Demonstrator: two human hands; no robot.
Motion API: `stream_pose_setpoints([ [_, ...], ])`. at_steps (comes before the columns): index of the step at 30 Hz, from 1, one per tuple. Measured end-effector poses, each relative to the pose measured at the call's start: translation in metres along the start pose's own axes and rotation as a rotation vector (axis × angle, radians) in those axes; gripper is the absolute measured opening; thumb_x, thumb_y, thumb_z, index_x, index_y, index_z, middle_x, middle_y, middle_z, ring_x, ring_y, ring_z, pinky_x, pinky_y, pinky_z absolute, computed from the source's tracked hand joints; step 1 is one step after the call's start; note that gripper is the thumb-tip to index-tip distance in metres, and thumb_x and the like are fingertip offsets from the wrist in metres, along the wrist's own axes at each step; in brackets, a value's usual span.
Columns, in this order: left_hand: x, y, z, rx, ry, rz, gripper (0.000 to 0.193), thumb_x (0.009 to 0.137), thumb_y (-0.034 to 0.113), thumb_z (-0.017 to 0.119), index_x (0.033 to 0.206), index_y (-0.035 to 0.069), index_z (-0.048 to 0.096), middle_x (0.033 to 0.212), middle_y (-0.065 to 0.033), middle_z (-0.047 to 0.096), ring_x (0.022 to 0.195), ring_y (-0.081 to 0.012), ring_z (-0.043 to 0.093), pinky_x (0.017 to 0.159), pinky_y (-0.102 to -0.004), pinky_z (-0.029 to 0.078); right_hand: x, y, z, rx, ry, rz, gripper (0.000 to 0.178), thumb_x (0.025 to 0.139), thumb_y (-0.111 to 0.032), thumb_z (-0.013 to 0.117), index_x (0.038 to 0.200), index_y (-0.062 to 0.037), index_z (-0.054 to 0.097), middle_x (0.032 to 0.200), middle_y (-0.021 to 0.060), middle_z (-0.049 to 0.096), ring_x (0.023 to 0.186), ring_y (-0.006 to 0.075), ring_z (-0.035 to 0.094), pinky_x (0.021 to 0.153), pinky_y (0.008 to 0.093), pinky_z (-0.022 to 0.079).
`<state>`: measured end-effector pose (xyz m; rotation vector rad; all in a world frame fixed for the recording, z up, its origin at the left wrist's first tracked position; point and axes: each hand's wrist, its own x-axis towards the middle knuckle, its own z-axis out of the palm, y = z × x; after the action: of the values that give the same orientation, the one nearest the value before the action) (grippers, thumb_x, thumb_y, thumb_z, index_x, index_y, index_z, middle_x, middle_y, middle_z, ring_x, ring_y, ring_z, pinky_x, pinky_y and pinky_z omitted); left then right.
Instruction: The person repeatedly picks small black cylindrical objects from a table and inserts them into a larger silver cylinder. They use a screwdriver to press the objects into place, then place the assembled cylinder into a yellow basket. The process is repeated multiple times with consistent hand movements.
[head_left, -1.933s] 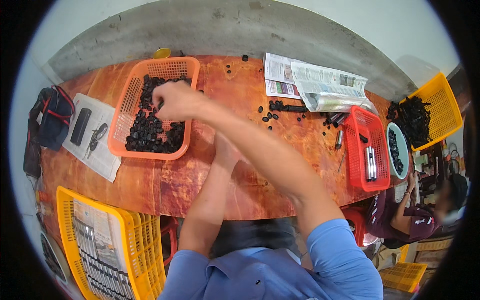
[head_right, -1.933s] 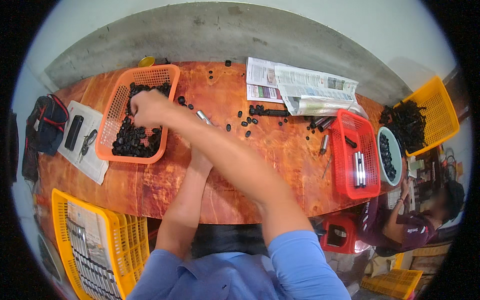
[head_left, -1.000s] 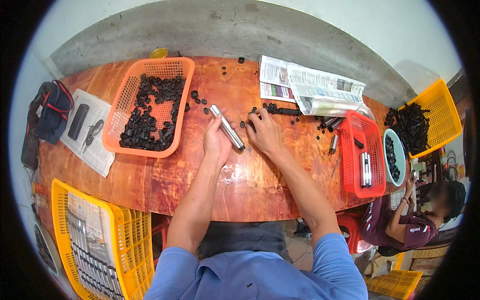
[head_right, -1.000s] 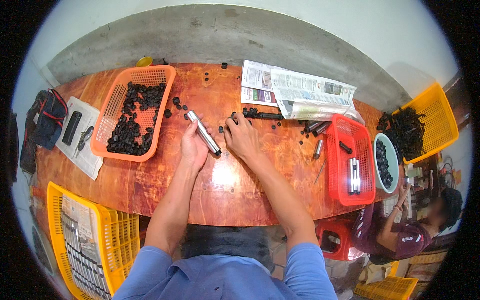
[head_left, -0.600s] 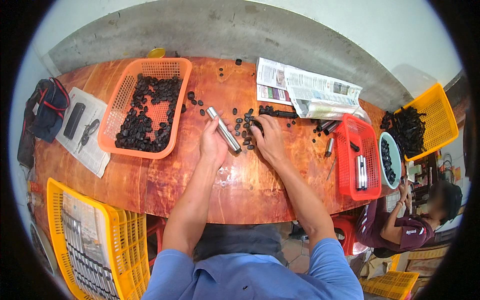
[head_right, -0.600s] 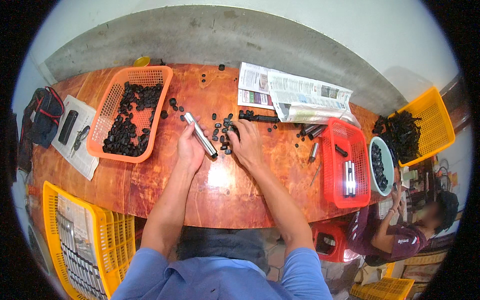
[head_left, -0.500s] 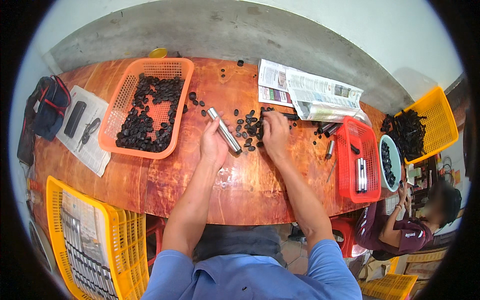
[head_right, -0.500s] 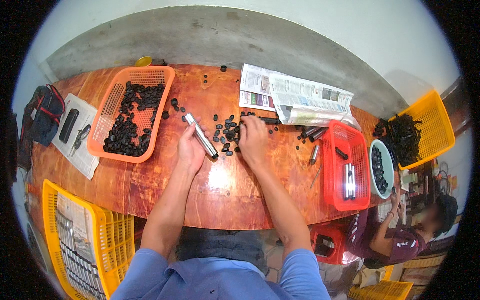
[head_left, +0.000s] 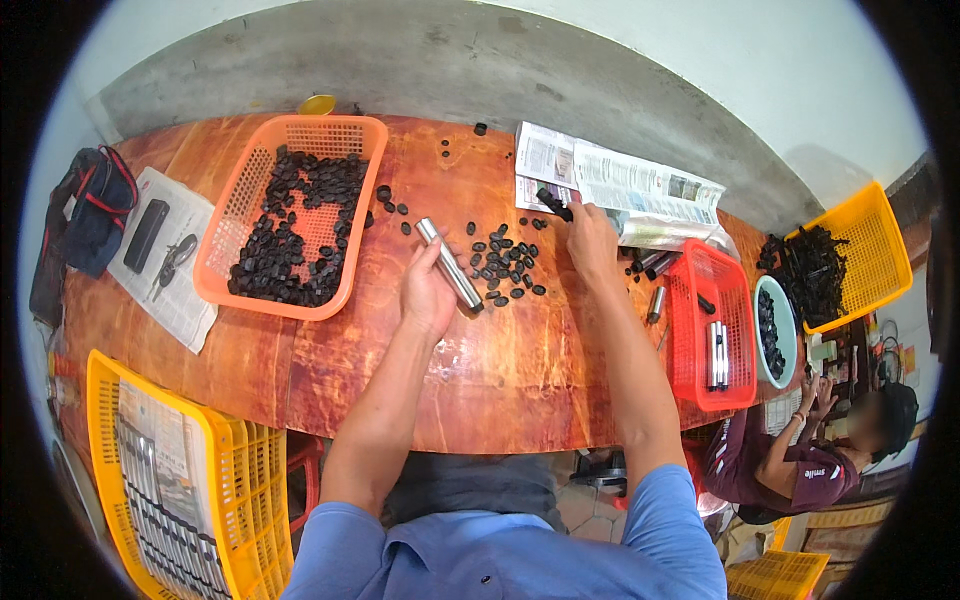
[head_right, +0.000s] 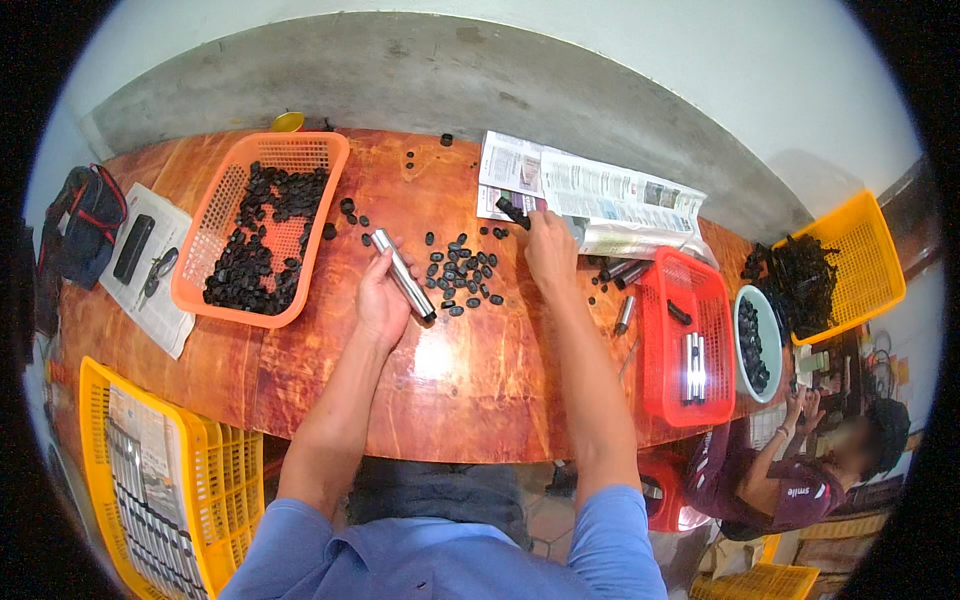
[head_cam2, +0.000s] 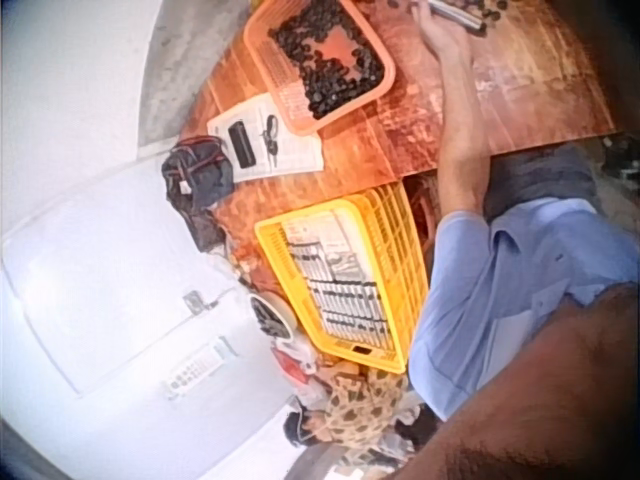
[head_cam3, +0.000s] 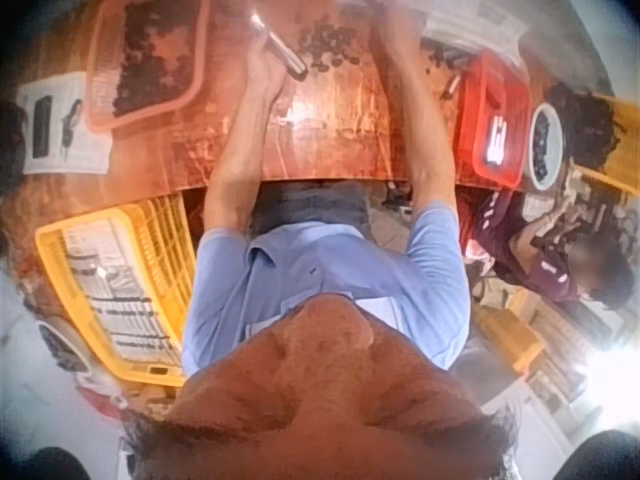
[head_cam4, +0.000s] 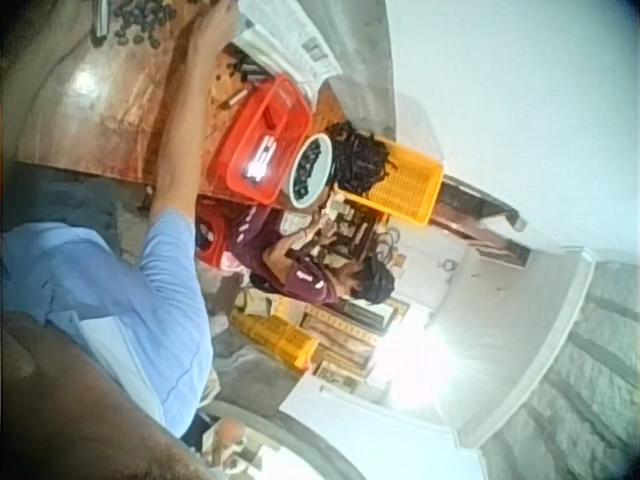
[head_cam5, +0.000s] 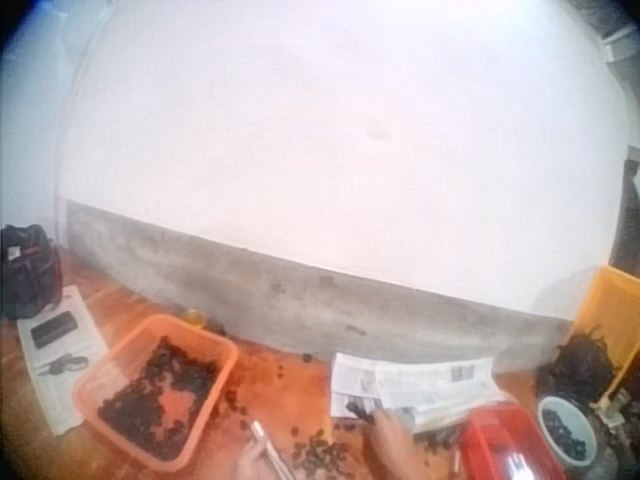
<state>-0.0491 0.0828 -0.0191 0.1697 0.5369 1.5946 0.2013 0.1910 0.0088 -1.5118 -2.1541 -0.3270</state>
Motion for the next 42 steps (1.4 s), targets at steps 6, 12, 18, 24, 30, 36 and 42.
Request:
stream_pose_setpoints([
  [6, 0.0, 0.003, 0.002, 0.003, -0.012, 0.0, 0.031, 0.106, 0.021, 0.047, 0.131, 0.003, 0.05, 0.094, -0.0086, 0.057, 0.084, -0.0216, 0.057, 0.077, -0.0369, 0.051, 0.006, -0.014, 0.001, -0.051, -0.203, -0.05, 0.023, 0.082, 0.004, 0.059, 0.102, -0.0042, 0.068, 0.099, 0.0159, 0.066, 0.093, 0.0359, 0.068, 0.077, 0.0477, 0.057],
  [12, -0.001, 0.002, 0.001, 0.03, -0.013, 0.008, 0.031, 0.105, 0.021, 0.048, 0.13, 0.003, 0.05, 0.094, -0.0089, 0.057, 0.084, -0.0218, 0.057, 0.077, -0.0366, 0.051, 0.006, -0.021, 0.002, 0.03, -0.144, -0.079, 0.032, 0.078, 0.007, 0.062, 0.107, -0.0051, 0.069, 0.1, 0.015, 0.066, 0.099, 0.036, 0.066, 0.08, 0.0464, 0.056],
  [18, 0.002, 0.0, 0.001, -0.021, -0.021, -0.008, 0.03, 0.105, 0.02, 0.048, 0.129, 0.003, 0.05, 0.095, -0.0093, 0.057, 0.085, -0.022, 0.057, 0.078, -0.0368, 0.051, 0.01, -0.013, 0.002, 0.078, -0.096, -0.013, 0.034, 0.08, 0.006, 0.063, 0.112, -0.005, 0.065, 0.103, 0.0162, 0.063, 0.098, 0.038, 0.065, 0.083, 0.0467, 0.055],
  [24, 0.007, -0.004, -0.011, -0.014, -0.019, -0.007, 0.026, 0.104, 0.018, 0.05, 0.126, 0.005, 0.05, 0.095, -0.0088, 0.06, 0.085, -0.0208, 0.061, 0.078, -0.0396, 0.054, 0.02, -0.045, 0.001, 0.443, -0.095, -0.029, 0.026, 0.084, 0.0, 0.066, 0.11, -0.0033, 0.07, 0.108, 0.019, 0.068, 0.097, 0.0343, 0.067, 0.081, 0.0418, 0.054],
  [30, 0.006, -0.003, -0.001, 0.043, -0.036, -0.008, 0.036, 0.104, 0.024, 0.051, 0.136, 0.009, 0.048, 0.115, -0.0077, 0.062, 0.103, -0.021, 0.061, 0.094, -0.0369, 0.05, 0.055, -0.201, -0.058, 0.78, -0.076, -0.359, 0.033, 0.083, -0.004, 0.068, 0.117, -0.0057, 0.067, 0.107, 0.0144, 0.066, 0.099, 0.0319, 0.066, 0.086, 0.0403, 0.055],
  [36, 0.01, -0.008, -0.019, -0.002, -0.144, -0.054, 0.033, 0.106, 0.027, 0.052, 0.133, 0.009, 0.047, 0.098, -0.0067, 0.057, 0.089, -0.0194, 0.061, 0.075, -0.0392, 0.057, 0.07, -0.336, -0.015, 0.575, -0.862, -0.681, 0.067, 0.077, -0.019, 0.073, 0.142, -0.0111, 0.055, 0.138, 0.0208, 0.055, 0.124, 0.038, 0.057, 0.101, 0.044, 0.049],
  [42, 0.019, -0.011, -0.017, -0.079, -0.048, -0.031, 0.029, 0.104, 0.02, 0.051, 0.129, 0.008, 0.05, 0.094, -0.0091, 0.058, 0.084, -0.0228, 0.06, 0.072, -0.0415, 0.055, 0.052, -0.378, 0.031, 0.456, -0.877, -0.724, 0.072, 0.076, -0.02, 0.074, 0.144, -0.0272, 0.052, 0.145, 0.016, 0.046, 0.13, 0.0397, 0.05, 0.103, 0.05, 0.048],
])
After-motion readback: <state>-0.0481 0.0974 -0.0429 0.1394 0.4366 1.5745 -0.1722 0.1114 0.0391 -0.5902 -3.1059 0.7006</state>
